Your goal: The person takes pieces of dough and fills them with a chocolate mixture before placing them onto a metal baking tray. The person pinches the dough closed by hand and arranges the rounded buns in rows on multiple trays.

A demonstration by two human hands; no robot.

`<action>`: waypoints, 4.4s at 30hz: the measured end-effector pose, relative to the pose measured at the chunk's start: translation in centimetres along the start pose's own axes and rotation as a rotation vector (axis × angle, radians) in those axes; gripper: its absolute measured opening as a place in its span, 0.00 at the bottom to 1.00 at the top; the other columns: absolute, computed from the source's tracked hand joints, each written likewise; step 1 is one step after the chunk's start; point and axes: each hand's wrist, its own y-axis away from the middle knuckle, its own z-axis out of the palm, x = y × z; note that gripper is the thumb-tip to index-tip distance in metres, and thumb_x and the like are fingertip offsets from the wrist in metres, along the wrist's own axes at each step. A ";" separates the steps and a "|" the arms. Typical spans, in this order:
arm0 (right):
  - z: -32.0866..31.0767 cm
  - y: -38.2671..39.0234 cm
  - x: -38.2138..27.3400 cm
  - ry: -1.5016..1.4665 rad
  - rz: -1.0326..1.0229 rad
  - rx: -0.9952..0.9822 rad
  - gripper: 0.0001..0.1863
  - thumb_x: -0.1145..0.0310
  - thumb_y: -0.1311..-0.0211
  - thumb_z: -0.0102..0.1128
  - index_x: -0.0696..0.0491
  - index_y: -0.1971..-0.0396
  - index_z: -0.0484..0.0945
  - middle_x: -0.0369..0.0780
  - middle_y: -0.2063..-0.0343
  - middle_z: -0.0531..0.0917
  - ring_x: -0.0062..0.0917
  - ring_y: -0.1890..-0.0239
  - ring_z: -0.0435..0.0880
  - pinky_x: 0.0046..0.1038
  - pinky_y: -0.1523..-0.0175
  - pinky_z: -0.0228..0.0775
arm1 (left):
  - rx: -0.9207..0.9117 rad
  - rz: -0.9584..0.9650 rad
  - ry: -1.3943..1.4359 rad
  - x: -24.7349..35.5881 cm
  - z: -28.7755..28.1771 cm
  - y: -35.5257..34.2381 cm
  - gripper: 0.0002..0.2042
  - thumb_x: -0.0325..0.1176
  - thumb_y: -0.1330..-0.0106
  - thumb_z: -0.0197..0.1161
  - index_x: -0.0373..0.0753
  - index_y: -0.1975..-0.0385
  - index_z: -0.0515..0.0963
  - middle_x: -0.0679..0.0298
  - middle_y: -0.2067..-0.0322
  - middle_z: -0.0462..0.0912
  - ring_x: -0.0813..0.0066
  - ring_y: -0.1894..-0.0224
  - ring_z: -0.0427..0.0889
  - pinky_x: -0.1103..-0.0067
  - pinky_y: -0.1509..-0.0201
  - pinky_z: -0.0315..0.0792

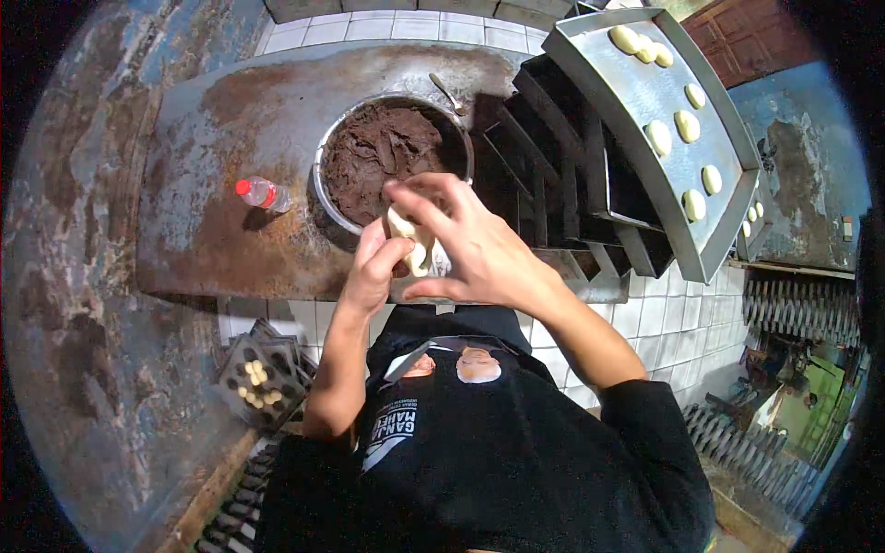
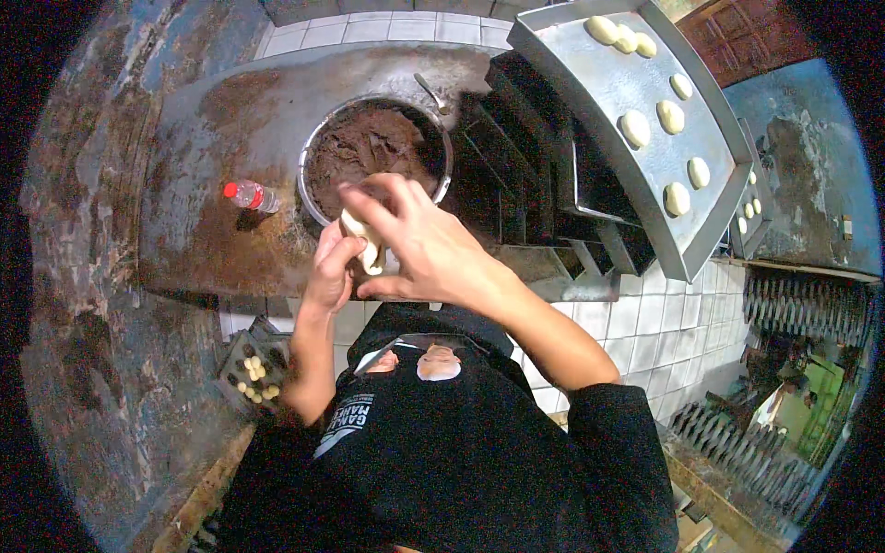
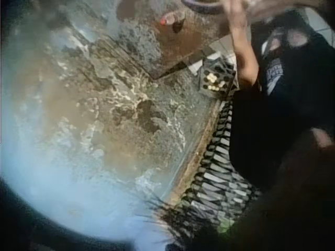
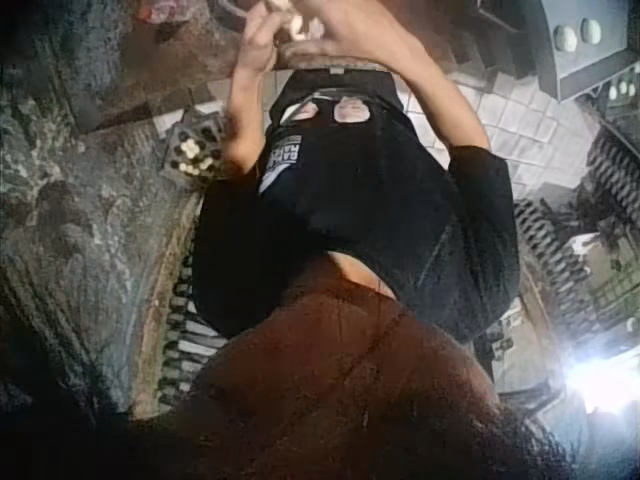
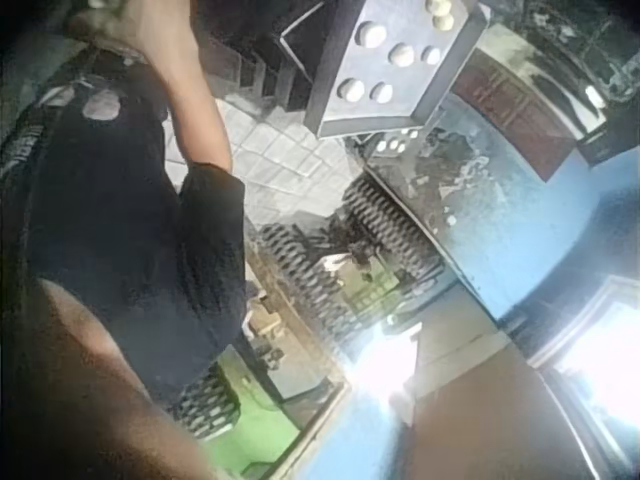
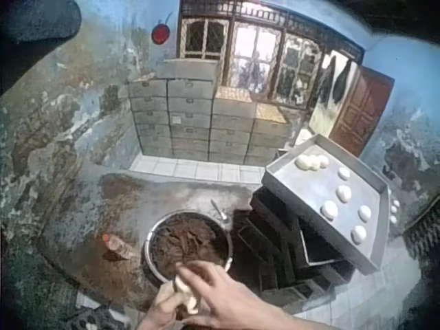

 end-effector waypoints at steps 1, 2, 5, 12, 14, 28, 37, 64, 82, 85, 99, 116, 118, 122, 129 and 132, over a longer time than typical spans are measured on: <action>-0.2 -0.3 0.2 0.000 0.001 0.003 0.45 0.50 0.52 0.83 0.53 0.34 0.75 0.50 0.47 0.77 0.48 0.39 0.77 0.46 0.39 0.76 | -0.002 -0.001 -0.002 0.2 0.3 0.1 0.23 0.32 0.33 0.54 0.34 0.39 0.74 0.64 0.53 0.83 0.78 0.52 0.81 0.78 0.48 0.76; -0.4 -0.6 0.5 -0.021 0.003 -0.045 0.40 0.55 0.51 0.82 0.54 0.39 0.78 0.49 0.48 0.78 0.47 0.42 0.79 0.44 0.40 0.77 | 0.093 -0.060 0.047 0.5 0.5 0.2 0.23 0.33 0.33 0.53 0.34 0.39 0.73 0.64 0.53 0.83 0.77 0.53 0.81 0.78 0.48 0.75; -0.9 -1.2 1.6 -0.221 0.088 -0.036 0.24 0.62 0.48 0.80 0.54 0.51 0.85 0.45 0.57 0.81 0.41 0.58 0.87 0.37 0.54 0.80 | 0.145 -0.084 0.183 1.3 0.2 -0.1 0.22 0.37 0.31 0.52 0.36 0.39 0.71 0.64 0.56 0.81 0.79 0.56 0.81 0.80 0.55 0.76; -1.0 -0.7 2.3 -0.343 0.121 0.017 0.15 0.70 0.38 0.73 0.53 0.51 0.87 0.45 0.58 0.83 0.38 0.62 0.89 0.39 0.55 0.82 | 0.007 0.052 -0.072 1.8 0.3 0.2 0.28 0.48 0.30 0.64 0.38 0.37 0.69 0.72 0.59 0.79 0.89 0.63 0.74 0.90 0.71 0.65; -1.5 -0.7 2.1 -0.454 0.234 -0.065 0.27 0.61 0.38 0.75 0.51 0.40 0.82 0.47 0.49 0.81 0.39 0.59 0.90 0.43 0.51 0.84 | 0.100 0.054 -0.075 2.3 1.5 -0.2 0.24 0.44 0.30 0.64 0.38 0.40 0.71 0.72 0.61 0.78 0.90 0.66 0.73 0.89 0.71 0.64; -1.0 0.2 3.7 -0.740 0.355 0.302 0.11 0.69 0.31 0.70 0.59 0.54 0.88 0.39 0.62 0.88 0.24 0.59 0.88 0.27 0.54 0.82 | 0.023 -0.020 0.209 5.0 4.2 -1.3 0.22 0.37 0.25 0.63 0.42 0.36 0.65 0.66 0.68 0.80 0.89 0.77 0.69 0.89 0.78 0.58; -0.8 3.4 1.3 -1.588 0.301 0.461 0.27 0.70 0.31 0.70 0.50 0.35 0.71 0.34 0.51 0.84 0.16 0.63 0.86 0.18 0.73 0.79 | -0.088 0.519 -0.071 8.4 14.4 -4.6 0.20 0.23 0.41 0.71 0.34 0.50 0.73 0.61 0.61 0.80 0.73 0.54 0.82 0.74 0.42 0.78; -36.5 16.9 9.4 0.160 0.139 0.346 0.31 0.67 0.53 0.86 0.53 0.46 0.86 0.40 0.52 0.86 0.27 0.50 0.86 0.28 0.49 0.80 | -0.394 0.793 -0.561 0.2 40.6 -21.4 0.34 0.33 0.41 0.79 0.43 0.41 0.61 0.57 0.59 0.83 0.51 0.58 0.91 0.67 0.56 0.84; -46.2 20.0 38.8 0.699 0.458 -0.315 0.48 0.39 0.19 0.37 0.72 0.24 0.48 0.65 0.22 0.47 0.50 0.17 0.44 0.43 0.15 0.37 | -0.004 0.505 -0.636 1.1 39.7 -23.9 0.38 0.22 0.35 0.69 0.42 0.29 0.52 0.57 0.51 0.76 0.88 0.76 0.64 0.88 0.69 0.62; -47.8 17.6 37.9 0.395 0.541 -0.254 0.44 0.42 0.21 0.48 0.67 0.25 0.56 0.62 0.23 0.54 0.49 0.19 0.52 0.42 0.17 0.47 | 0.032 0.529 -0.630 1.2 39.4 -23.7 0.37 0.22 0.35 0.68 0.42 0.30 0.54 0.59 0.54 0.76 0.88 0.75 0.63 0.89 0.69 0.60; -39.4 8.7 19.9 -0.169 0.289 -0.219 0.17 0.69 0.34 0.70 0.62 0.48 0.84 0.41 0.56 0.89 0.23 0.52 0.87 0.29 0.42 0.78 | -0.119 0.379 -0.167 2.4 34.4 -20.2 0.25 0.44 0.18 0.54 0.35 0.30 0.63 0.51 0.40 0.75 0.66 0.39 0.76 0.72 0.32 0.69; -9.4 -2.3 3.7 -0.879 0.198 0.740 0.09 0.70 0.32 0.73 0.61 0.66 0.85 0.35 0.71 0.88 0.11 0.69 0.81 0.17 0.64 0.72 | -0.024 0.446 0.352 6.7 16.0 -10.0 0.26 0.55 0.20 0.53 0.33 0.54 0.82 0.67 0.62 0.85 0.81 0.63 0.81 0.81 0.59 0.73; -8.3 -2.8 3.4 -0.873 0.217 0.650 0.11 0.67 0.29 0.71 0.61 0.67 0.85 0.34 0.71 0.87 0.10 0.70 0.80 0.17 0.66 0.70 | 0.018 0.428 0.213 7.1 13.7 -9.0 0.15 0.45 0.24 0.65 0.36 0.59 0.81 0.70 0.66 0.83 0.87 0.66 0.78 0.85 0.62 0.70; -7.1 -4.2 3.0 -0.811 0.320 0.520 0.15 0.63 0.26 0.68 0.62 0.64 0.86 0.33 0.70 0.88 0.11 0.69 0.80 0.18 0.65 0.72 | 0.212 0.443 0.243 6.1 10.9 -8.9 0.16 0.45 0.22 0.62 0.41 0.68 0.77 0.75 0.75 0.78 0.89 0.74 0.73 0.86 0.71 0.66; -7.3 -4.2 2.3 -0.238 0.130 -0.035 0.16 0.63 0.27 0.64 0.60 0.53 0.88 0.42 0.69 0.84 0.29 0.59 0.84 0.29 0.51 0.75 | 0.051 0.447 -0.040 -3.3 5.0 -6.3 0.19 0.32 0.37 0.74 0.38 0.48 0.78 0.65 0.56 0.83 0.73 0.52 0.83 0.76 0.46 0.77; -4.0 -2.1 6.2 -0.281 0.245 0.037 0.19 0.60 0.24 0.58 0.59 0.49 0.87 0.47 0.64 0.81 0.37 0.57 0.82 0.33 0.48 0.75 | 0.051 0.443 -0.284 -4.9 3.2 -5.7 0.25 0.26 0.42 0.77 0.34 0.44 0.79 0.59 0.52 0.87 0.67 0.46 0.85 0.70 0.37 0.77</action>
